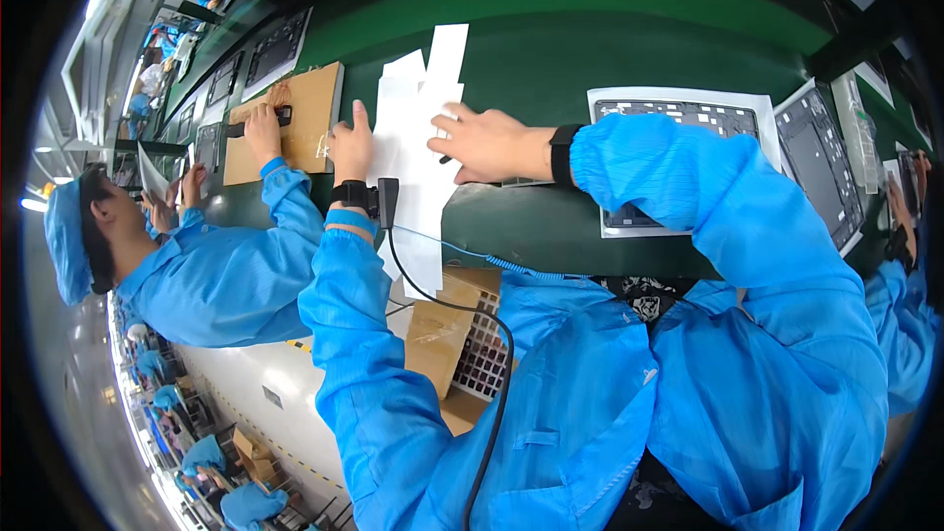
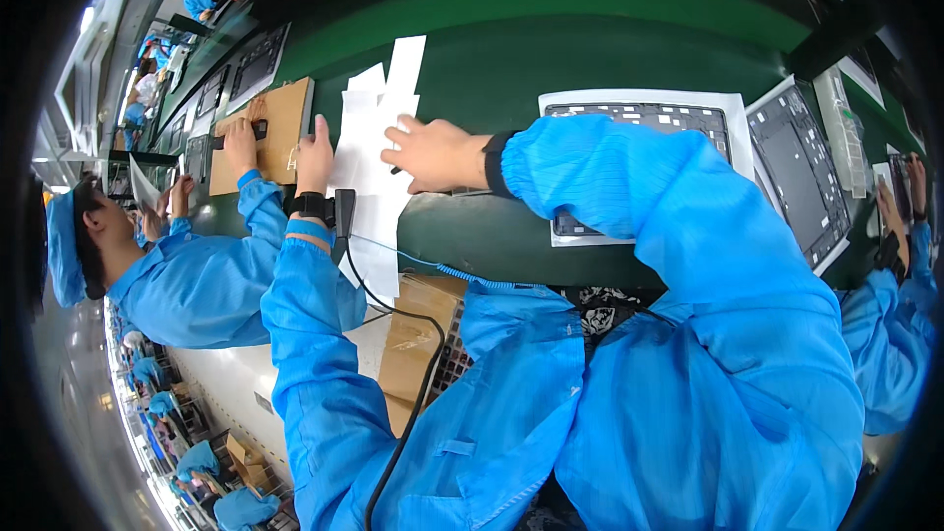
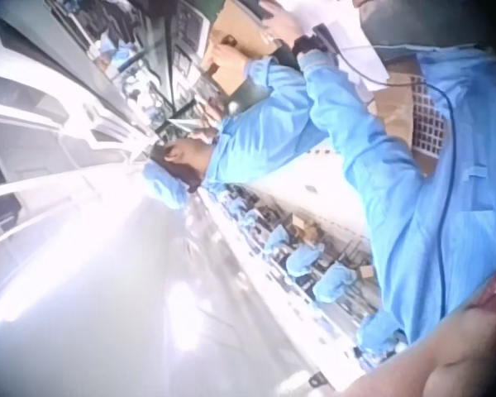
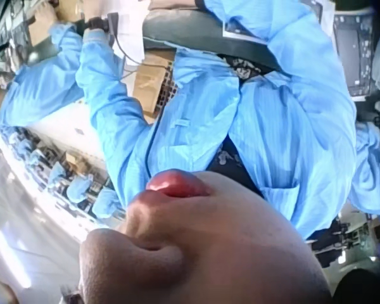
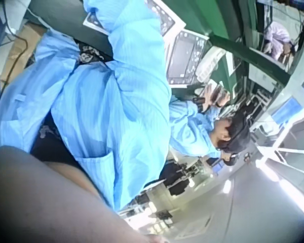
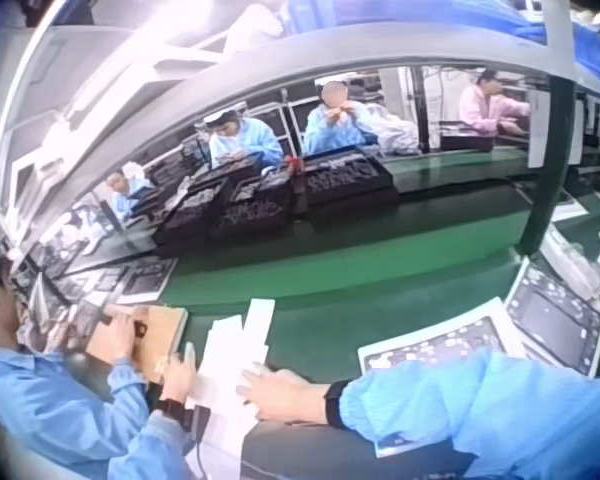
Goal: The recorder is assembling small electronic components, using a marking pen and tweezers to place and mark parts on a tablet-sized metal or plastic chassis.
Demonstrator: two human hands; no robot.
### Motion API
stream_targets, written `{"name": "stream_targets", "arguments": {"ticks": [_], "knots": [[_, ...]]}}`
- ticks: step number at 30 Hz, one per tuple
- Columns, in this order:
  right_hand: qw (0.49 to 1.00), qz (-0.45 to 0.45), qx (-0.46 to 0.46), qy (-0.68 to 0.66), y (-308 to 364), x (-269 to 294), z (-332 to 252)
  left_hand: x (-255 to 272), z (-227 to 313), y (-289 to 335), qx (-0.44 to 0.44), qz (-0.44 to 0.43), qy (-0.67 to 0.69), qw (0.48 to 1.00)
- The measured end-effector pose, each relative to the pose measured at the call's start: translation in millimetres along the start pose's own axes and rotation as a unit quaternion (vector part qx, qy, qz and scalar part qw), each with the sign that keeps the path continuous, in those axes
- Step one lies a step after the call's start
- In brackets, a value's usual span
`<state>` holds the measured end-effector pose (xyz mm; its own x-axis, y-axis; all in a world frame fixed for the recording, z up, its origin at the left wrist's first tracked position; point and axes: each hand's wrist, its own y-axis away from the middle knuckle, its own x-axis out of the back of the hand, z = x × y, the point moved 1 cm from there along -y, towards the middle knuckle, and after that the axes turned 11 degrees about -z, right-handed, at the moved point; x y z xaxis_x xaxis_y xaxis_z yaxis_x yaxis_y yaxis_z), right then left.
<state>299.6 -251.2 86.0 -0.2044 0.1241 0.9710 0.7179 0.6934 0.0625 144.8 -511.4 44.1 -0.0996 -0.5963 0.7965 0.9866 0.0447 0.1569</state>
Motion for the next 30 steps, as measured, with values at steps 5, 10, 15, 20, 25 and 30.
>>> {"name": "stream_targets", "arguments": {"ticks": [5,10,15,20,25,30], "knots": [[0.993,-0.049,-0.098,0.045,2.8,-10.2,15.2,-26.9,50.4,32.8,0.01,-0.108,-0.211,0.972],[0.996,-0.025,-0.083,0.035,4.6,-7.8,14.8,-28.0,72.9,66.9,-0.053,-0.14,-0.105,0.983],[0.997,0.059,-0.048,-0.012,1.5,1.1,20.6,17.6,35.7,127.7,-0.219,0.01,-0.121,0.968],[0.969,0.099,-0.199,-0.106,-39.4,31.3,93.4,29.1,-31.3,267.3,-0.048,0.04,-0.096,0.993],[0.962,-0.013,-0.26,-0.086,-61.5,24.3,148.4,-33.2,-62.7,308.8,0.19,0.003,0.73,0.656],[0.969,0.058,-0.242,0.009,-64.4,-5.1,120.1,-54.3,-11.3,272.4,0.046,0.097,0.684,0.722]]}}
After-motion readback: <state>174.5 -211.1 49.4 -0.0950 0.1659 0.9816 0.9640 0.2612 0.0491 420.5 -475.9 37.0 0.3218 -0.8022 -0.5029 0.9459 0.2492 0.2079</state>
